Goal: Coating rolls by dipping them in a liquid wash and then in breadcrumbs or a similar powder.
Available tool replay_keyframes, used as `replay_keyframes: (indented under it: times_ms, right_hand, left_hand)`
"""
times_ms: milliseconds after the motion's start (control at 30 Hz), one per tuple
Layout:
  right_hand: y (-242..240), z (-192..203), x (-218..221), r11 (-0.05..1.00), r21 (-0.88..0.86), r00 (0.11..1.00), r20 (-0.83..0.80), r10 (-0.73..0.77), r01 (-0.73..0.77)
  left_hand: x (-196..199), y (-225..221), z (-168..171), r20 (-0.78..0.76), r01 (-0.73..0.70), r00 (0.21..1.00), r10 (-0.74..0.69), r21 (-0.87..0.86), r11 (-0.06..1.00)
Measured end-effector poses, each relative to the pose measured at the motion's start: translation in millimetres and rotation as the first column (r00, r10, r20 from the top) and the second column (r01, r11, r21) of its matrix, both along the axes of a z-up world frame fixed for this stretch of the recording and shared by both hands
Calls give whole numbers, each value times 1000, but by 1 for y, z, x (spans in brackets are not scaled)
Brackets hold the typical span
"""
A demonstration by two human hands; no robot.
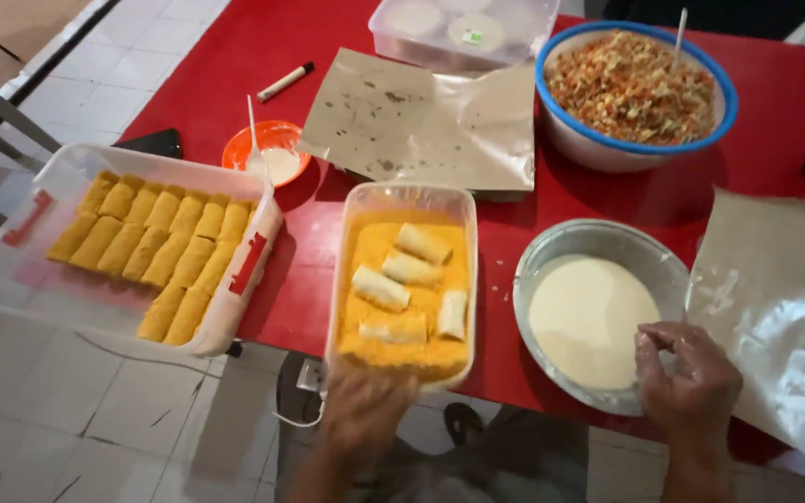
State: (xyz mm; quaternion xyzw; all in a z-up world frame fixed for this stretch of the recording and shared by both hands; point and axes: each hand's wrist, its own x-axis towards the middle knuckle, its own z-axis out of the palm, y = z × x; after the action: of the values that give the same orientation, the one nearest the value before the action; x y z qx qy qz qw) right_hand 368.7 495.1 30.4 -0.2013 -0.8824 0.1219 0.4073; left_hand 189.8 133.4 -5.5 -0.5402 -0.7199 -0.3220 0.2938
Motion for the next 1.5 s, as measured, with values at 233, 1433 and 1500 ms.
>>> replay_keyframes:
  times_ms: [233,1433,1500]
  right_hand:
    - [-3,14,-6,999,-38,1000,4,27,-27]
    - [6,3,-4,958,-272,995,67,-75,91]
    - [0,11,-2,955,-282,994,75,-74,92]
  left_hand:
    - [-25,41,49,-37,-17,999,22,122,992]
    - [17,18,47,144,-107,985,91,103,989]
    - [8,45,49,114,-109,988,103,47,993]
